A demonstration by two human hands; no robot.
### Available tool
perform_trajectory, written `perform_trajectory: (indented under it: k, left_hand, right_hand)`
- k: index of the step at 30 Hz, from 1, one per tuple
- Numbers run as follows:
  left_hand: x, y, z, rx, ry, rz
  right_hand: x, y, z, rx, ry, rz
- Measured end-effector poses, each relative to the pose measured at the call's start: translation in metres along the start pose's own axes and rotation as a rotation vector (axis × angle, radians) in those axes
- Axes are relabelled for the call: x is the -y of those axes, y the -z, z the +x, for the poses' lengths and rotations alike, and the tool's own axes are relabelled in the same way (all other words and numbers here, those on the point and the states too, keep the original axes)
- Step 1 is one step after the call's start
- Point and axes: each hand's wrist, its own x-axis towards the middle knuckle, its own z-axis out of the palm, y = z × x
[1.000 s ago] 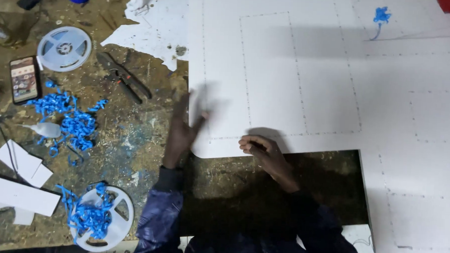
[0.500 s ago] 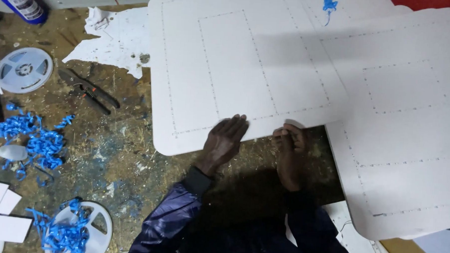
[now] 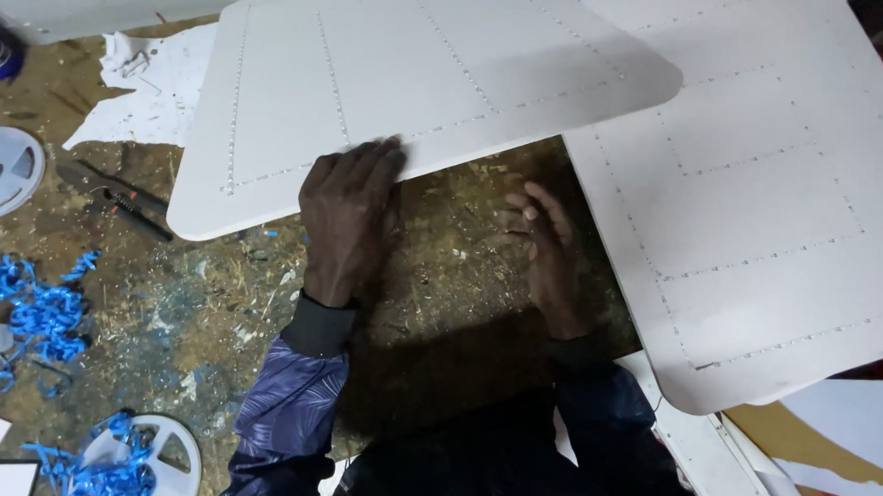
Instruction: The person is organizing and stacking various white foam sign components and handling LED strip reels on a workbench.
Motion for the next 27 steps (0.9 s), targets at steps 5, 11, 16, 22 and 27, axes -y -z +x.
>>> perform_trajectory:
  k: [5, 11, 16, 22, 27]
  left_hand:
    - [-0.002, -0.006, -0.016, 0.007, 0.008, -0.041]
    - [0.039, 0.025, -0.016, -0.021, -0.057, 0.035]
    - [0.046, 0.034, -0.104, 0.094, 0.019, -0.009]
    - [0.044, 0.031, -0.211, 0.214, 0.192, -0.004]
    - [0.042, 0.041, -0.284, 0.116, 0.333, 0.035]
  right_hand:
    - [0.010, 0.010, 0.013, 0.132, 0.025, 0.043]
    - [0.007, 0.026, 0.047, 0.235, 0.036, 0.255]
    - [-0.011, 0.035, 0.044, 0.151, 0.097, 0.514]
    - [-0.011, 0.041, -0.035, -0.087, -0.014, 0.374]
    - [-0.005, -0.007, -0.062, -0.241, -0.348, 0.220]
